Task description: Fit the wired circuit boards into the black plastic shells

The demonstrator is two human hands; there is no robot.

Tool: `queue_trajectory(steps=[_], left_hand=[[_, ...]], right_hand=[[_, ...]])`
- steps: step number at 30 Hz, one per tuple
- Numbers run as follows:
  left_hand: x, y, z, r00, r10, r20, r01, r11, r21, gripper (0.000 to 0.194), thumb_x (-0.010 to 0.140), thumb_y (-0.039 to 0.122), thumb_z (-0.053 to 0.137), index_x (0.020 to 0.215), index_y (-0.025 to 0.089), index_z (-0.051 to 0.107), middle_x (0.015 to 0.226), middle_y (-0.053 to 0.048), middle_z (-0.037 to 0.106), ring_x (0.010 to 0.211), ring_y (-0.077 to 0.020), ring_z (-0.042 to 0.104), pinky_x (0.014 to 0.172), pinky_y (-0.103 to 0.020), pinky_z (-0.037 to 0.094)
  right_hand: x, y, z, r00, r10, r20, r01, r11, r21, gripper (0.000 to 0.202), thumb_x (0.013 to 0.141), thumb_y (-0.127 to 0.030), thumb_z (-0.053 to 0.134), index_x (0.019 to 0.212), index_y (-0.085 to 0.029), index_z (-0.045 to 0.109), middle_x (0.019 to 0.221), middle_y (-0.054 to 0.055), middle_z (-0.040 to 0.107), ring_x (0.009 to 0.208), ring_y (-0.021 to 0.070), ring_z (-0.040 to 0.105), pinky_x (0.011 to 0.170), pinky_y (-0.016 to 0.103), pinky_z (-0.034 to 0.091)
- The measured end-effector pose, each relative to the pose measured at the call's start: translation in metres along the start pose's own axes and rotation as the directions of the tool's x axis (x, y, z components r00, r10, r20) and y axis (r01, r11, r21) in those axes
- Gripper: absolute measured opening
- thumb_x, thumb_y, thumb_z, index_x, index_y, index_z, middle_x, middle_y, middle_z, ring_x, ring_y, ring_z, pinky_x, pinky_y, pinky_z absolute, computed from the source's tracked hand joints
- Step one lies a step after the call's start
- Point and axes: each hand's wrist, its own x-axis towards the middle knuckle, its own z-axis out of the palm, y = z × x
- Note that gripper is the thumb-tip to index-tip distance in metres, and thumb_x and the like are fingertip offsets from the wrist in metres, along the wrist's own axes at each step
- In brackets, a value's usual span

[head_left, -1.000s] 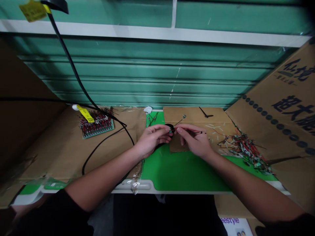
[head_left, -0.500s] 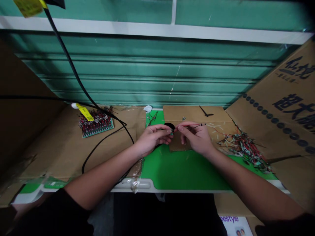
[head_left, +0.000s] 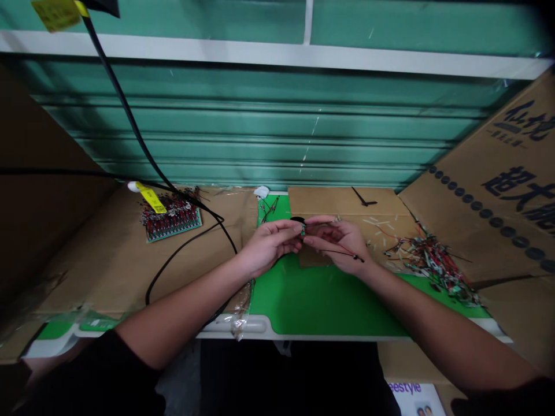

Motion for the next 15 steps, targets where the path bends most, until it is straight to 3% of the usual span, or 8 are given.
queue_trajectory(steps=[5, 8, 10, 12, 13, 15], left_hand=[[0.001, 0.000, 0.001, 1.000, -0.002, 0.031, 0.000, 0.997, 0.083, 0.049, 0.072, 0.041, 0.100, 0.107, 0.014, 0.077, 0.082, -0.005, 0.077, 0.067, -0.0145, 0.070, 0.066, -0.027, 0.052], [0.003, 0.008, -0.002, 0.989, 0.145, -0.007, -0.137, 0.947, 0.290, 0.046, 0.080, 0.053, 0.091, 0.101, 0.016, 0.073, 0.082, -0.006, 0.077, 0.065, -0.0172, 0.068, 0.064, -0.030, 0.050], [0.003, 0.014, -0.006, 0.935, 0.349, -0.067, -0.268, 0.815, 0.514, 0.039, 0.085, 0.052, 0.086, 0.097, 0.018, 0.072, 0.084, -0.005, 0.075, 0.068, -0.0167, 0.064, 0.067, -0.030, 0.048], [0.003, 0.019, -0.012, 0.866, 0.494, -0.072, -0.297, 0.626, 0.721, 0.035, 0.081, 0.046, 0.090, 0.100, 0.020, 0.074, 0.092, -0.004, 0.074, 0.078, -0.0179, 0.063, 0.075, -0.030, 0.047], [0.003, 0.019, -0.015, 0.856, 0.514, -0.059, -0.274, 0.547, 0.791, 0.039, 0.077, 0.044, 0.093, 0.103, 0.021, 0.074, 0.098, -0.005, 0.075, 0.083, -0.0197, 0.063, 0.079, -0.030, 0.047], [0.004, 0.018, -0.021, 0.881, 0.471, -0.036, -0.212, 0.462, 0.861, 0.053, 0.067, 0.042, 0.099, 0.109, 0.023, 0.075, 0.104, -0.007, 0.075, 0.092, -0.0248, 0.065, 0.086, -0.034, 0.048]], right_hand=[[-0.001, 0.000, 0.001, 0.999, -0.049, -0.018, 0.048, 0.999, -0.020, 0.032, 0.083, -0.041, 0.094, 0.108, -0.025, 0.083, 0.088, 0.003, 0.079, 0.065, 0.0144, 0.067, 0.055, 0.027, 0.054], [0.000, -0.002, -0.003, 0.999, -0.026, -0.043, 0.025, 0.999, -0.039, 0.034, 0.084, -0.045, 0.093, 0.107, -0.022, 0.083, 0.084, 0.003, 0.078, 0.061, 0.0137, 0.065, 0.053, 0.027, 0.053], [0.003, -0.003, -0.007, 0.998, -0.002, -0.065, 0.000, 0.999, -0.045, 0.039, 0.082, -0.048, 0.093, 0.108, -0.021, 0.082, 0.079, 0.002, 0.076, 0.057, 0.0126, 0.062, 0.051, 0.026, 0.052], [0.005, -0.003, -0.012, 0.996, 0.010, -0.092, -0.015, 0.999, -0.052, 0.043, 0.080, -0.049, 0.094, 0.109, -0.020, 0.082, 0.079, 0.002, 0.076, 0.055, 0.0119, 0.061, 0.049, 0.026, 0.052], [0.006, -0.003, -0.014, 0.994, 0.017, -0.106, -0.023, 0.998, -0.058, 0.044, 0.079, -0.050, 0.095, 0.109, -0.019, 0.082, 0.080, 0.003, 0.076, 0.055, 0.0118, 0.061, 0.048, 0.026, 0.052], [0.008, -0.004, -0.018, 0.991, 0.035, -0.129, -0.045, 0.996, -0.073, 0.046, 0.079, -0.050, 0.095, 0.109, -0.019, 0.081, 0.081, 0.003, 0.077, 0.054, 0.0117, 0.061, 0.047, 0.025, 0.052]])
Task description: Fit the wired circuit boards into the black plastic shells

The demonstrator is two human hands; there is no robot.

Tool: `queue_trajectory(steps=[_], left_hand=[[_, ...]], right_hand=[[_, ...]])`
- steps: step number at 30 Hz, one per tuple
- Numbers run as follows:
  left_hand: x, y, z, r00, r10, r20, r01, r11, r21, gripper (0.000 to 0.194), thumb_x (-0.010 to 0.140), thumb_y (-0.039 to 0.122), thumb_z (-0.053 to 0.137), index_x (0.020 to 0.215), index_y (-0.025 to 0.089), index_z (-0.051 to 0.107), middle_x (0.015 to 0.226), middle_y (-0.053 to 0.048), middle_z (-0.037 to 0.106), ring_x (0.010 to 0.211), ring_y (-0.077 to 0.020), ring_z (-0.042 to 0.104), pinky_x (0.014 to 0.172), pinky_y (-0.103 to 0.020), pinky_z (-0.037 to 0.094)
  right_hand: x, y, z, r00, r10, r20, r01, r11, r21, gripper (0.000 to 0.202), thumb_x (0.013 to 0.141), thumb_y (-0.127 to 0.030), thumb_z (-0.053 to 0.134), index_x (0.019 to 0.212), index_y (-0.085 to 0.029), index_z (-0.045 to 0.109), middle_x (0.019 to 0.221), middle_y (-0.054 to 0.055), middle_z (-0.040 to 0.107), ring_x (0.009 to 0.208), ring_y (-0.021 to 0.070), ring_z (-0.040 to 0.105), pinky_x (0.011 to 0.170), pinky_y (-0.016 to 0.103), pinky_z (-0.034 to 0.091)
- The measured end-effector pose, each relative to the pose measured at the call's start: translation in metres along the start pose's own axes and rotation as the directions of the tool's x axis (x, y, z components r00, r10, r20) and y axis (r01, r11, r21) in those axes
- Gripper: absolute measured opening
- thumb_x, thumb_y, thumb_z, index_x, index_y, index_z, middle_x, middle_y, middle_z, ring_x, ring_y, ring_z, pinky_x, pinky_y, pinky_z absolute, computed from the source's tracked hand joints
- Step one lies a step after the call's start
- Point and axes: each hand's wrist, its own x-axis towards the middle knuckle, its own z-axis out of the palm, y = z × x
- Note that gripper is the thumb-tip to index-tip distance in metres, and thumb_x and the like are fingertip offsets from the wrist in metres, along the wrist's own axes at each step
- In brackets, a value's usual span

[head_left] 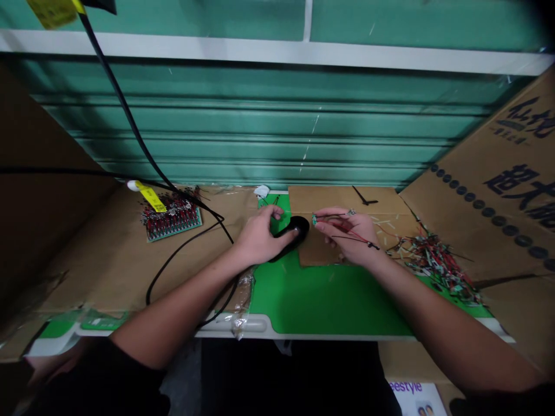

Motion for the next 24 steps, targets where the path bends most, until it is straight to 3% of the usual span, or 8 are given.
queue_trajectory(steps=[4, 8, 11, 15, 19, 24], left_hand=[[-0.003, -0.012, 0.006, 0.993, -0.037, 0.108, 0.029, 0.997, 0.074, 0.064, 0.056, 0.041, 0.104, 0.110, 0.023, 0.077, 0.104, -0.011, 0.075, 0.096, -0.0315, 0.067, 0.086, -0.038, 0.050], [-0.004, -0.016, 0.009, 0.985, -0.017, 0.174, -0.011, 0.987, 0.163, 0.043, 0.062, 0.039, 0.099, 0.097, 0.024, 0.079, 0.093, -0.009, 0.075, 0.085, -0.0296, 0.068, 0.075, -0.036, 0.046], [-0.002, -0.016, 0.008, 0.981, -0.010, 0.196, -0.028, 0.981, 0.194, 0.025, 0.068, 0.036, 0.093, 0.083, 0.024, 0.077, 0.080, -0.005, 0.071, 0.072, -0.0243, 0.062, 0.068, -0.034, 0.042], [0.001, -0.016, 0.015, 0.977, -0.106, 0.184, 0.122, 0.990, -0.077, 0.030, 0.073, 0.036, 0.090, 0.093, 0.020, 0.075, 0.083, -0.003, 0.073, 0.076, -0.0225, 0.064, 0.071, -0.032, 0.045], [-0.001, -0.016, 0.028, 0.937, -0.274, 0.218, 0.336, 0.881, -0.335, 0.045, 0.073, 0.047, 0.092, 0.099, 0.017, 0.071, 0.085, -0.003, 0.071, 0.077, -0.0205, 0.063, 0.074, -0.032, 0.046], [-0.007, -0.011, 0.033, 0.921, -0.241, 0.305, 0.376, 0.755, -0.537, 0.047, 0.067, 0.037, 0.094, 0.103, 0.017, 0.071, 0.095, -0.002, 0.072, 0.094, -0.0229, 0.065, 0.092, -0.035, 0.047]], right_hand=[[0.002, 0.001, -0.003, 1.000, -0.002, -0.008, 0.002, 0.999, -0.047, 0.045, 0.080, -0.050, 0.094, 0.109, -0.018, 0.082, 0.082, 0.004, 0.077, 0.054, 0.0117, 0.059, 0.046, 0.025, 0.050], [0.001, 0.003, -0.004, 0.998, -0.051, 0.036, 0.054, 0.993, -0.103, 0.039, 0.085, -0.048, 0.090, 0.110, -0.019, 0.083, 0.079, 0.003, 0.075, 0.054, 0.0118, 0.056, 0.047, 0.026, 0.047], [0.001, 0.002, -0.002, 0.990, -0.133, 0.041, 0.139, 0.973, -0.182, 0.031, 0.087, -0.045, 0.089, 0.106, -0.020, 0.084, 0.090, 0.006, 0.078, 0.062, 0.0138, 0.062, 0.054, 0.029, 0.051], [-0.002, 0.000, 0.000, 0.955, -0.286, 0.074, 0.295, 0.905, -0.306, 0.018, 0.092, -0.039, 0.085, 0.104, -0.025, 0.085, 0.101, 0.006, 0.079, 0.078, 0.0183, 0.070, 0.068, 0.032, 0.057], [-0.005, 0.005, -0.001, 0.933, -0.314, 0.176, 0.360, 0.839, -0.409, 0.018, 0.100, -0.039, 0.078, 0.112, -0.028, 0.084, 0.105, 0.006, 0.079, 0.080, 0.0188, 0.072, 0.067, 0.032, 0.055], [-0.003, 0.011, -0.004, 0.876, -0.403, 0.264, 0.481, 0.743, -0.464, 0.020, 0.103, -0.034, 0.074, 0.120, -0.028, 0.082, 0.109, 0.007, 0.080, 0.093, 0.0214, 0.076, 0.082, 0.035, 0.059]])
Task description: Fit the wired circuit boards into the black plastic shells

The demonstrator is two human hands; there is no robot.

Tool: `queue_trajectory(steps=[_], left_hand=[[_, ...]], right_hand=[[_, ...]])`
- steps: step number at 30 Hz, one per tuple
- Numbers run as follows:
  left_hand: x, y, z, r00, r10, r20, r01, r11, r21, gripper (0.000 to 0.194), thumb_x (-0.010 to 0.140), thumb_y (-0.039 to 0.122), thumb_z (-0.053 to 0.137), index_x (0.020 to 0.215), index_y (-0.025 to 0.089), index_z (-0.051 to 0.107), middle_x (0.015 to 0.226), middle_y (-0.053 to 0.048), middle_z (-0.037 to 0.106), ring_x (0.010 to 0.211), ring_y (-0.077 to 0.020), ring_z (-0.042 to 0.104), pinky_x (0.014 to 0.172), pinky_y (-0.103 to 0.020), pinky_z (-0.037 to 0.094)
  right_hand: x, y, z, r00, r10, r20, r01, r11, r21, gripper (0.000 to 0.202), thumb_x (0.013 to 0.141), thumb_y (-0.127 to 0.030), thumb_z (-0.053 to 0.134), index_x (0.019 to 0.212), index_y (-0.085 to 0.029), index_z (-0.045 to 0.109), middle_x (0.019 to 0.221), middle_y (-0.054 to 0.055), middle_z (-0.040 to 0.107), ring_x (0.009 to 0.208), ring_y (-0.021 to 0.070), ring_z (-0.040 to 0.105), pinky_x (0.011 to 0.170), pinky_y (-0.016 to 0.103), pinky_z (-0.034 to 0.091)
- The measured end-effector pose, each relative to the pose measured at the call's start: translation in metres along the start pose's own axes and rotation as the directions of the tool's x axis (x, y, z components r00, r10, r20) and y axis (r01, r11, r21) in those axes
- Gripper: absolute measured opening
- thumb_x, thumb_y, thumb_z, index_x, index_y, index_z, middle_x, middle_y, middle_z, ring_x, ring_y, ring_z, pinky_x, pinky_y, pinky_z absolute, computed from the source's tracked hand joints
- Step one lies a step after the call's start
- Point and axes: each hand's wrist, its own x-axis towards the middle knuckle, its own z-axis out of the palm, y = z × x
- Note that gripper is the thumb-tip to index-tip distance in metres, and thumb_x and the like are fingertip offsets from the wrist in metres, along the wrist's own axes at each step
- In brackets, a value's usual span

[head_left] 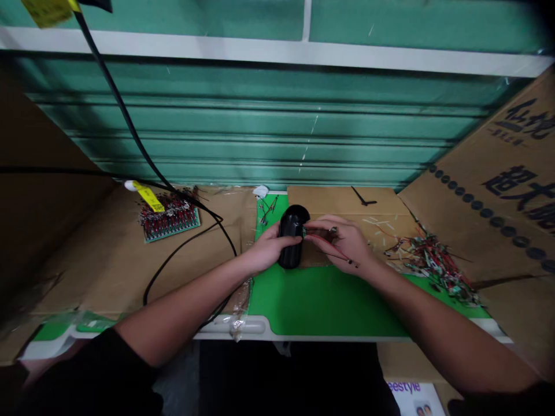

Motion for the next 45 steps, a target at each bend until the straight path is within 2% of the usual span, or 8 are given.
queue_trajectory(steps=[4, 8, 14, 20, 26, 35, 42, 45], left_hand=[[-0.004, 0.002, -0.001, 0.995, 0.021, 0.096, -0.017, 0.999, -0.043, 0.046, 0.062, 0.025, 0.089, 0.105, 0.018, 0.074, 0.104, -0.003, 0.074, 0.108, -0.0270, 0.063, 0.106, -0.040, 0.043], [-0.006, 0.005, -0.002, 0.989, 0.040, 0.145, -0.038, 0.999, -0.020, 0.052, 0.061, 0.020, 0.085, 0.111, 0.020, 0.074, 0.114, -0.003, 0.074, 0.121, -0.0310, 0.059, 0.114, -0.043, 0.038], [-0.007, 0.006, -0.003, 0.978, 0.081, 0.194, -0.086, 0.996, 0.019, 0.061, 0.063, 0.019, 0.084, 0.123, 0.021, 0.072, 0.126, -0.005, 0.072, 0.133, -0.0344, 0.053, 0.121, -0.046, 0.033], [-0.006, 0.003, -0.004, 0.972, 0.106, 0.208, -0.122, 0.990, 0.065, 0.063, 0.066, 0.023, 0.082, 0.128, 0.021, 0.071, 0.133, -0.007, 0.069, 0.139, -0.0372, 0.051, 0.124, -0.050, 0.031], [-0.006, 0.003, -0.005, 0.966, 0.109, 0.236, -0.133, 0.987, 0.090, 0.066, 0.069, 0.024, 0.081, 0.134, 0.022, 0.068, 0.134, -0.007, 0.068, 0.139, -0.0363, 0.050, 0.124, -0.050, 0.031], [-0.009, 0.007, -0.003, 0.960, 0.086, 0.266, -0.106, 0.992, 0.064, 0.076, 0.065, 0.023, 0.083, 0.139, 0.024, 0.067, 0.136, -0.006, 0.069, 0.141, -0.0355, 0.049, 0.124, -0.047, 0.030], [-0.010, 0.005, -0.005, 0.950, 0.118, 0.288, -0.118, 0.993, -0.020, 0.067, 0.067, 0.017, 0.083, 0.133, 0.022, 0.071, 0.131, -0.006, 0.071, 0.135, -0.0345, 0.053, 0.121, -0.047, 0.034], [-0.009, 0.004, -0.005, 0.953, 0.138, 0.270, -0.130, 0.990, -0.048, 0.065, 0.067, 0.016, 0.084, 0.131, 0.022, 0.072, 0.126, -0.006, 0.072, 0.132, -0.0341, 0.054, 0.120, -0.047, 0.035]], right_hand=[[0.001, 0.000, 0.000, 1.000, -0.012, -0.006, 0.012, 1.000, 0.009, 0.019, 0.102, -0.029, 0.075, 0.120, -0.026, 0.082, 0.107, 0.006, 0.080, 0.090, 0.0202, 0.076, 0.081, 0.033, 0.058], [0.001, 0.002, 0.001, 1.000, 0.016, -0.023, -0.015, 0.999, 0.039, 0.016, 0.101, -0.030, 0.077, 0.116, -0.027, 0.083, 0.106, 0.006, 0.081, 0.091, 0.0212, 0.077, 0.082, 0.034, 0.059], [0.001, 0.007, 0.002, 0.998, 0.064, -0.020, -0.062, 0.994, 0.093, 0.018, 0.098, -0.035, 0.081, 0.113, -0.027, 0.085, 0.104, 0.007, 0.082, 0.091, 0.0222, 0.077, 0.081, 0.034, 0.059], [0.001, 0.005, 0.002, 0.997, 0.063, -0.032, -0.060, 0.994, 0.096, 0.016, 0.098, -0.032, 0.082, 0.113, -0.027, 0.085, 0.104, 0.006, 0.082, 0.091, 0.0220, 0.077, 0.082, 0.034, 0.059], [0.001, 0.005, 0.002, 0.999, 0.050, -0.022, -0.048, 0.996, 0.079, 0.015, 0.097, -0.033, 0.082, 0.111, -0.028, 0.086, 0.102, 0.006, 0.082, 0.089, 0.0221, 0.077, 0.081, 0.034, 0.061], [-0.001, 0.012, 0.003, 0.998, 0.062, -0.012, -0.059, 0.986, 0.157, 0.017, 0.096, -0.033, 0.084, 0.112, -0.029, 0.088, 0.101, 0.006, 0.083, 0.088, 0.0209, 0.077, 0.080, 0.034, 0.063], [0.001, 0.013, 0.004, 0.999, 0.042, -0.030, -0.034, 0.973, 0.226, 0.014, 0.095, -0.034, 0.085, 0.107, -0.027, 0.089, 0.097, 0.006, 0.084, 0.085, 0.0201, 0.078, 0.078, 0.033, 0.064], [0.002, 0.010, 0.002, 1.000, 0.012, -0.017, -0.009, 0.979, 0.205, 0.017, 0.098, -0.035, 0.081, 0.110, -0.027, 0.089, 0.102, 0.007, 0.084, 0.090, 0.0211, 0.079, 0.081, 0.034, 0.063]])
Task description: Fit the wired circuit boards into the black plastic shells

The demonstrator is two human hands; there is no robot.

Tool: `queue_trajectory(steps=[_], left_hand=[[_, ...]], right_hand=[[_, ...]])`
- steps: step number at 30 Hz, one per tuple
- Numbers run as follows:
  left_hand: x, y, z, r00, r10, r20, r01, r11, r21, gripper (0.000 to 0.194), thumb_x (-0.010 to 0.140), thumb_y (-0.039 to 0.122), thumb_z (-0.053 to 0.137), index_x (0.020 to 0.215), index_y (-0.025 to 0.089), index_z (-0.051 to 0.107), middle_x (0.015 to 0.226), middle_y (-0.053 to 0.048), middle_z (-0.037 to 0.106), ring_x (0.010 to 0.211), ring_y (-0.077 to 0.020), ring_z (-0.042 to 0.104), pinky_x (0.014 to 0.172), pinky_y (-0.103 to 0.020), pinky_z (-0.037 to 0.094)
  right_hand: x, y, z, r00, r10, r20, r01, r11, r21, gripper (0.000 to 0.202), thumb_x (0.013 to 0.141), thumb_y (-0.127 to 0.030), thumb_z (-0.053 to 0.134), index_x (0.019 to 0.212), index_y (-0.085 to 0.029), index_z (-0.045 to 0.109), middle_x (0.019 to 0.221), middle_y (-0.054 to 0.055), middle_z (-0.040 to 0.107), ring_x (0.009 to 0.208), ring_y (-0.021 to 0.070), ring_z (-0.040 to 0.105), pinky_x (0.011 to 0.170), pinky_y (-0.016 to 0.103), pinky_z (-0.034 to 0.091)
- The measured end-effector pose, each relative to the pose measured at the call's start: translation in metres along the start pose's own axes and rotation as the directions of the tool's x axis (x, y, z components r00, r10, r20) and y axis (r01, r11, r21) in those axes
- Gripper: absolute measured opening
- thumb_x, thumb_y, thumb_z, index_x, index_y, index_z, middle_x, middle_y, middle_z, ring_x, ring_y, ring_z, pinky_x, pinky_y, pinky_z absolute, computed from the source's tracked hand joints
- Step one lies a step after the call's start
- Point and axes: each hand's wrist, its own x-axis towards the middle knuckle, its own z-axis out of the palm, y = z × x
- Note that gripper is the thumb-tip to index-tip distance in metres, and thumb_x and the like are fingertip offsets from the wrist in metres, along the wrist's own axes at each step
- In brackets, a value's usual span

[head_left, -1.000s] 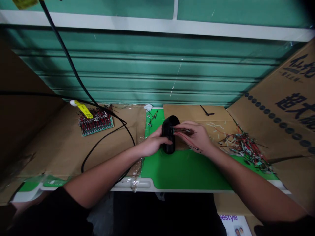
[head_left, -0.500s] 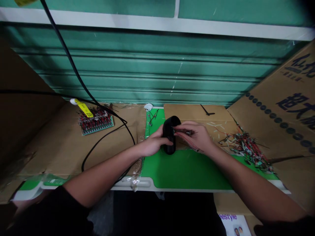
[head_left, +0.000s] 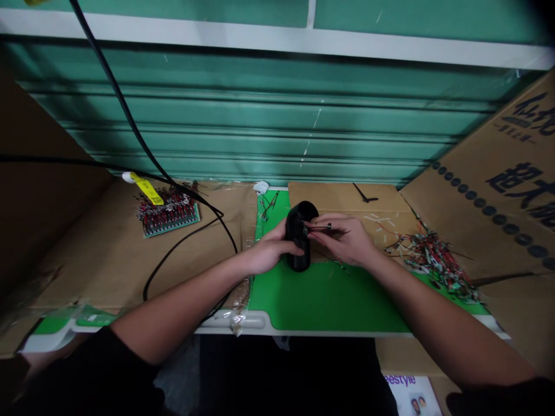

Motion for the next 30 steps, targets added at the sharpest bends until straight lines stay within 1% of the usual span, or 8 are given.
queue_trajectory(steps=[6, 9, 12, 14, 17, 20, 25, 30], left_hand=[[0.000, 0.003, 0.004, 0.999, -0.017, -0.029, 0.017, 1.000, -0.010, 0.065, 0.065, 0.015, 0.084, 0.129, 0.025, 0.074, 0.119, -0.004, 0.072, 0.131, -0.0338, 0.055, 0.120, -0.047, 0.036], [0.000, 0.003, 0.005, 1.000, 0.002, -0.026, -0.002, 1.000, -0.008, 0.066, 0.065, 0.015, 0.082, 0.129, 0.025, 0.074, 0.119, -0.004, 0.072, 0.131, -0.0346, 0.054, 0.118, -0.047, 0.037], [0.000, 0.001, 0.005, 0.999, -0.003, -0.033, 0.003, 1.000, 0.011, 0.072, 0.064, 0.013, 0.079, 0.135, 0.024, 0.071, 0.123, -0.005, 0.071, 0.127, -0.0334, 0.055, 0.115, -0.045, 0.039], [0.000, 0.001, 0.004, 1.000, 0.000, -0.026, 0.001, 1.000, 0.025, 0.077, 0.064, 0.012, 0.076, 0.140, 0.024, 0.068, 0.126, -0.005, 0.071, 0.125, -0.0321, 0.056, 0.112, -0.043, 0.041], [0.000, 0.001, 0.004, 1.000, 0.012, 0.000, -0.012, 0.999, 0.041, 0.082, 0.064, 0.011, 0.072, 0.145, 0.025, 0.064, 0.126, -0.005, 0.071, 0.119, -0.0295, 0.058, 0.106, -0.041, 0.043], [0.000, 0.002, 0.005, 1.000, 0.027, 0.010, -0.028, 0.998, 0.054, 0.085, 0.064, 0.009, 0.070, 0.147, 0.026, 0.062, 0.121, -0.004, 0.071, 0.109, -0.0266, 0.059, 0.097, -0.038, 0.045], [-0.001, 0.004, 0.007, 1.000, 0.019, 0.011, -0.019, 0.999, 0.048, 0.084, 0.063, 0.008, 0.069, 0.145, 0.026, 0.062, 0.109, -0.003, 0.069, 0.101, -0.0244, 0.058, 0.087, -0.034, 0.046], [-0.002, 0.005, 0.009, 0.999, -0.011, 0.033, 0.011, 1.000, 0.008, 0.083, 0.063, 0.008, 0.069, 0.144, 0.025, 0.062, 0.104, -0.002, 0.069, 0.097, -0.0237, 0.060, 0.083, -0.033, 0.047]], right_hand=[[-0.002, -0.004, 0.006, 0.992, 0.122, -0.021, -0.121, 0.991, 0.051, 0.020, 0.099, -0.042, 0.078, 0.104, -0.025, 0.088, 0.098, 0.009, 0.084, 0.087, 0.0219, 0.077, 0.078, 0.036, 0.061], [-0.002, -0.004, 0.011, 0.965, 0.254, -0.065, -0.240, 0.956, 0.167, 0.028, 0.091, -0.050, 0.085, 0.097, -0.023, 0.086, 0.094, 0.008, 0.083, 0.081, 0.0213, 0.077, 0.073, 0.035, 0.062], [-0.001, -0.006, 0.013, 0.909, 0.403, -0.104, -0.365, 0.893, 0.264, 0.040, 0.078, -0.056, 0.094, 0.088, -0.021, 0.078, 0.079, 0.005, 0.078, 0.064, 0.0170, 0.070, 0.058, 0.029, 0.057], [0.000, -0.008, 0.011, 0.871, 0.486, -0.073, -0.441, 0.839, 0.319, 0.047, 0.071, -0.057, 0.098, 0.087, -0.022, 0.071, 0.077, 0.002, 0.076, 0.057, 0.0146, 0.066, 0.049, 0.026, 0.053], [0.001, -0.010, 0.009, 0.822, 0.565, 0.072, -0.549, 0.751, 0.368, 0.052, 0.070, -0.060, 0.098, 0.094, -0.021, 0.073, 0.082, 0.003, 0.077, 0.054, 0.0137, 0.064, 0.045, 0.026, 0.050], [-0.001, -0.012, 0.008, 0.792, 0.591, 0.153, -0.600, 0.707, 0.375, 0.050, 0.073, -0.059, 0.097, 0.095, -0.020, 0.077, 0.072, 0.001, 0.073, 0.050, 0.0128, 0.061, 0.044, 0.025, 0.048], [-0.002, -0.016, 0.009, 0.813, 0.555, 0.173, -0.574, 0.719, 0.391, 0.045, 0.075, -0.052, 0.097, 0.101, -0.020, 0.080, 0.064, -0.002, 0.069, 0.051, 0.0128, 0.060, 0.047, 0.026, 0.050], [-0.002, -0.017, 0.010, 0.805, 0.567, 0.175, -0.583, 0.699, 0.414, 0.048, 0.073, -0.055, 0.098, 0.099, -0.019, 0.079, 0.064, -0.001, 0.070, 0.052, 0.0135, 0.063, 0.048, 0.025, 0.051]])
